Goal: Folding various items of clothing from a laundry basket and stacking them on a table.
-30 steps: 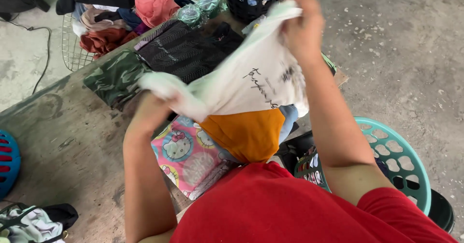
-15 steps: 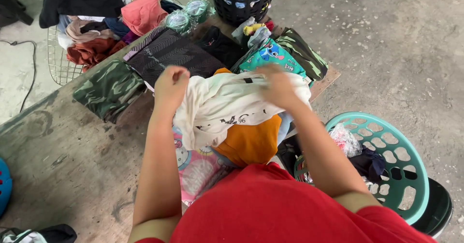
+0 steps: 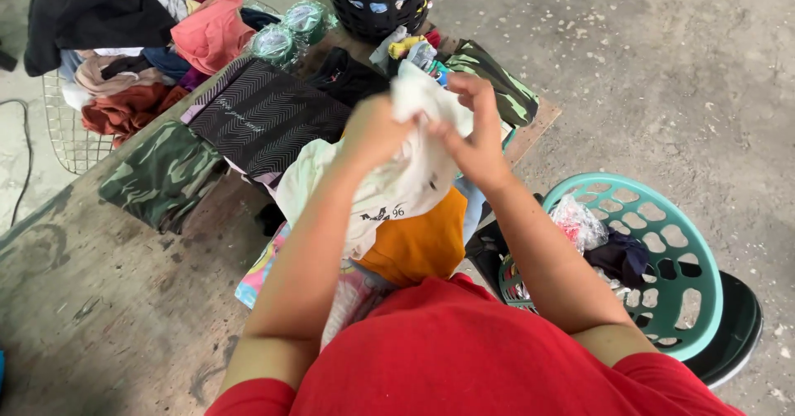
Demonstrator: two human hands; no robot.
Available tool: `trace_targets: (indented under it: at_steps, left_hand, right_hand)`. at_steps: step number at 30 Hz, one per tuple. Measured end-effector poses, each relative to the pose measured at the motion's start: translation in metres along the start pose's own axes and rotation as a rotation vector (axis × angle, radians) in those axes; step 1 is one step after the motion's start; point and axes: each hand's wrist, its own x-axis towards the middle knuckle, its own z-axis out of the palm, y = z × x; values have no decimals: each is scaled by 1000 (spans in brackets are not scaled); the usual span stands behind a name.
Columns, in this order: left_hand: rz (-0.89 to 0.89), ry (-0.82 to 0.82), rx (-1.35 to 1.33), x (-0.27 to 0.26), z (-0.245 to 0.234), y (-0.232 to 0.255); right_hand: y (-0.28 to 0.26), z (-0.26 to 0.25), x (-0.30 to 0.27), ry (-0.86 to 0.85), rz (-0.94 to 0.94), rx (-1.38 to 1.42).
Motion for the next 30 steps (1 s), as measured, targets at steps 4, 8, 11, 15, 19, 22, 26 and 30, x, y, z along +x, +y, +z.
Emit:
trace_targets:
  at_steps: [4, 8, 11, 15, 19, 22, 26, 30]
  left_hand:
    - [95, 225, -1202, -33, -61, -18]
    - [274, 197, -1763, -91, -134, -8]
    - [528, 363, -1718, -128, -167, -37]
    - [554, 319, -1632, -163, -188, -43]
    - [300, 482, -1653, -175, -140, -96]
    - [14, 640, -1524, -186, -97, -150]
    - [-170, 698, -1360, -198, -48, -224]
    - [-293, 407, -989, -196, -29, -244]
  right_hand:
    - [29, 33, -29, -369, 243, 334]
    - [22, 63, -40, -638, 342, 528]
    - [77, 36, -28, -614, 570, 352]
    - [126, -44, 21, -110, 558, 226]
    - [62, -92, 53, -88, 338, 311]
    - [81, -99, 44, -310, 268, -486]
    - [86, -89, 28, -502, 462, -663]
    - [111, -94, 8, -474, 608, -58]
